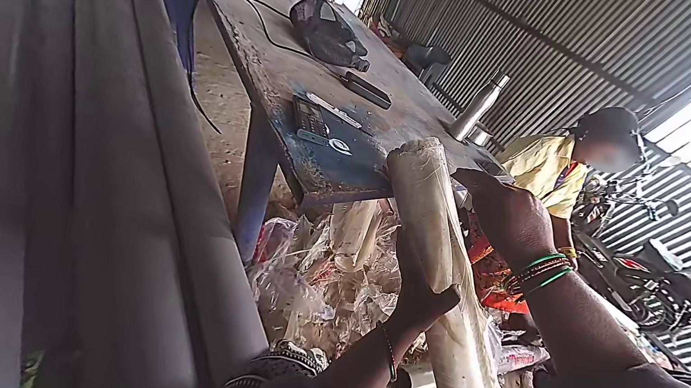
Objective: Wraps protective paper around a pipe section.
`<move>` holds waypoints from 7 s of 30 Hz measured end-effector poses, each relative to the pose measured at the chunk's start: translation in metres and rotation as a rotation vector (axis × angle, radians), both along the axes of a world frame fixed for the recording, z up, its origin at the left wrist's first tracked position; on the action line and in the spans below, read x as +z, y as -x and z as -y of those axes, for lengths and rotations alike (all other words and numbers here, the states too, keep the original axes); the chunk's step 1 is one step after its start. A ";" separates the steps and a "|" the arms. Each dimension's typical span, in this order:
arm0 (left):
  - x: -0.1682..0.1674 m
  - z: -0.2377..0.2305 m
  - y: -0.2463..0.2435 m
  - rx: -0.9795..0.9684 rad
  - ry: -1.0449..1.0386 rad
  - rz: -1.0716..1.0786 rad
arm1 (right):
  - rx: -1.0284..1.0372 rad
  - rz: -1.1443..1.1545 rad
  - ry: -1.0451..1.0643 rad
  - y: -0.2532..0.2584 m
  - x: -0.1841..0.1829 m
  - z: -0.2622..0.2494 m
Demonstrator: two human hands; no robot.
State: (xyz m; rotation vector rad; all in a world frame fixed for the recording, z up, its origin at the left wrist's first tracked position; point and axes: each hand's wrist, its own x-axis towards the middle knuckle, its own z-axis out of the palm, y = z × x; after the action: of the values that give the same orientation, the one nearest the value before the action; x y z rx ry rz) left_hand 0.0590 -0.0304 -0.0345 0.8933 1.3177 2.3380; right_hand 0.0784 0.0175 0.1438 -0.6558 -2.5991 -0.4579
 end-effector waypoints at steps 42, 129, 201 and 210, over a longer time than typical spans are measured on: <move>-0.003 -0.005 -0.002 0.012 -0.026 0.021 | -0.012 -0.203 0.554 0.003 -0.034 -0.023; 0.109 -0.014 0.102 0.315 0.641 -0.414 | 0.271 -0.200 0.348 -0.013 -0.060 -0.073; 0.072 -0.008 0.119 0.374 0.361 -0.615 | 0.173 0.094 0.458 0.022 -0.010 -0.060; 0.067 -0.009 0.121 0.351 0.300 -0.616 | 0.103 -0.186 0.830 -0.109 -0.076 -0.076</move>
State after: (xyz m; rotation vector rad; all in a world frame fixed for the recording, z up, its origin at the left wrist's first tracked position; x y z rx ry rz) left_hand -0.0623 -0.0212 0.0325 1.4411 2.1520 2.0737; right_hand 0.1873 0.0933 0.0677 -0.7513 -2.5578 0.7262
